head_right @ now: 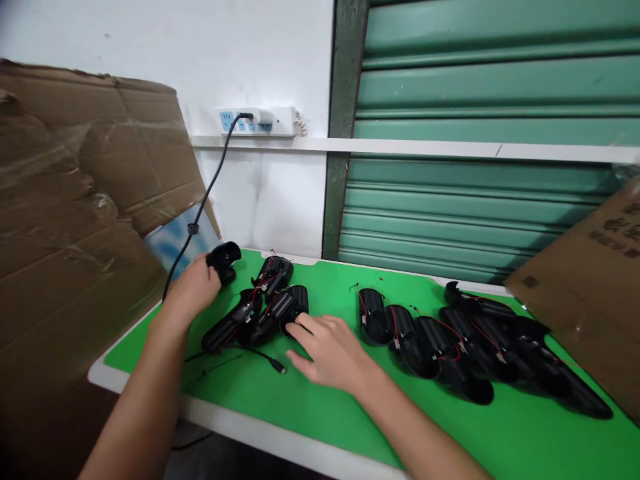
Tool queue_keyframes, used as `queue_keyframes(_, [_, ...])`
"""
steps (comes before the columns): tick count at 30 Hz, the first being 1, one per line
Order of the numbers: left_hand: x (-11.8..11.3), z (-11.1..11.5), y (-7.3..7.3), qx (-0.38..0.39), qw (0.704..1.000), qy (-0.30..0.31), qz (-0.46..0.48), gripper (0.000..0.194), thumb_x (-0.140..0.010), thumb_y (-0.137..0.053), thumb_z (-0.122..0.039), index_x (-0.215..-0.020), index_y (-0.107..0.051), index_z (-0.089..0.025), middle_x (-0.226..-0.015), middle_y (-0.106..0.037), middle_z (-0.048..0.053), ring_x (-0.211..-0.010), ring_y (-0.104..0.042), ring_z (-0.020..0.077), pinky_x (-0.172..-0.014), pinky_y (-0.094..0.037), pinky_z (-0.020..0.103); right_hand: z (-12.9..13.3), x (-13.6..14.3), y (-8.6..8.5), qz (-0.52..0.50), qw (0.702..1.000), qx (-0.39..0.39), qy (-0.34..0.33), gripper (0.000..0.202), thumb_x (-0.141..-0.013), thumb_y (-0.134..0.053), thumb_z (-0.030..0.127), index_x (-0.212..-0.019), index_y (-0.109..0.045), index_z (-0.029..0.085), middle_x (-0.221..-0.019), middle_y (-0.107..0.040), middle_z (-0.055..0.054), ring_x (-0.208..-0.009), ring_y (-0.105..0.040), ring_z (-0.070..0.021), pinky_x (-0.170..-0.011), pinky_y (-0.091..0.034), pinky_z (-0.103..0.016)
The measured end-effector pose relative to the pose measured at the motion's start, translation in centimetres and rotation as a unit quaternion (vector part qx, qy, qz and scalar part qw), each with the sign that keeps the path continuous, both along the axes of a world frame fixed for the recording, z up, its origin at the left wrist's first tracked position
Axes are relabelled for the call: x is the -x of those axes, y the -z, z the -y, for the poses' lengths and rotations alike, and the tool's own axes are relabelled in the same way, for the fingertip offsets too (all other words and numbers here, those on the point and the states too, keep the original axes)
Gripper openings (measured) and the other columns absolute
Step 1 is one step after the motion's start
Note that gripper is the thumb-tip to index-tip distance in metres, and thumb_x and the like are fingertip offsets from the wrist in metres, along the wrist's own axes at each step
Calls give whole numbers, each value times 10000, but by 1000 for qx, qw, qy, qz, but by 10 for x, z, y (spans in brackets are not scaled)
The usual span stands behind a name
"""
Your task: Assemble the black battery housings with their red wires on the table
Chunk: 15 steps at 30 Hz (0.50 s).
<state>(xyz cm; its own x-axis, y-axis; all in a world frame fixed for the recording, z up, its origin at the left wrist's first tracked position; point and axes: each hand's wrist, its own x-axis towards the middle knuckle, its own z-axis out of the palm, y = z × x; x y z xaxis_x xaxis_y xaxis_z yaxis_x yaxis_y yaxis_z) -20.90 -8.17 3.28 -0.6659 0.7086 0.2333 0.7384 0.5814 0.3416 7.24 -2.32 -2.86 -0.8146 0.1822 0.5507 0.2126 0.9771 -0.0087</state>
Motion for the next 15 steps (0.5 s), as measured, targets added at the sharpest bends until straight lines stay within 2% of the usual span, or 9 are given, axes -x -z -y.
queue_keyframes(3, [18, 5, 10, 72, 997, 9, 29, 549, -942, -401, -229, -1449, -489, -37, -1224, -720, 270, -1135, -710, 389, -962, -540, 477, -4, -2, 7, 20, 1000, 3, 24, 167, -946, -585, 219, -1054, -708, 185, -871, -736, -18, -671, -657, -157, -625, -424, -305])
queue_keyframes(7, [23, 7, 22, 92, 995, 28, 42, 514, -928, -429, -233, -1394, -575, -74, -1223, -737, 230, -1124, -721, 353, -956, -547, 427, -8, -14, 3, 20, 998, 9, 57, 125, -909, -581, 186, -906, -706, 196, -784, -696, -3, -642, -633, -150, -627, -401, -300])
queue_keyframes(10, [19, 7, 25, 86, 995, 38, 32, 507, -946, -430, -285, -1390, -595, -103, -1277, -717, 213, -1178, -693, 350, -1018, -520, 442, -9, -21, 0, 23, 996, 11, 88, 125, -897, -582, 185, -868, -703, 199, -783, -692, -6, -671, -650, -157, -622, -400, -296])
queue_keyframes(12, [13, 8, 23, 77, 996, 35, 14, 543, -958, -434, -336, -1418, -572, -81, -1339, -669, 240, -1242, -649, 369, -1067, -486, 469, -9, -24, 0, 17, 994, 11, 110, 133, -901, -579, 181, -872, -708, 199, -797, -698, -9, -704, -667, -164, -623, -407, -293])
queue_keyframes(15, [-7, 14, 16, 14, 998, 50, -35, 542, -954, -456, -347, -1389, -587, -53, -1352, -635, 254, -1293, -592, 376, -1124, -431, 490, -10, -25, 1, 10, 991, 9, 134, 152, -919, -570, 185, -881, -717, 199, -811, -706, -11, -725, -684, -173, -628, -425, -295])
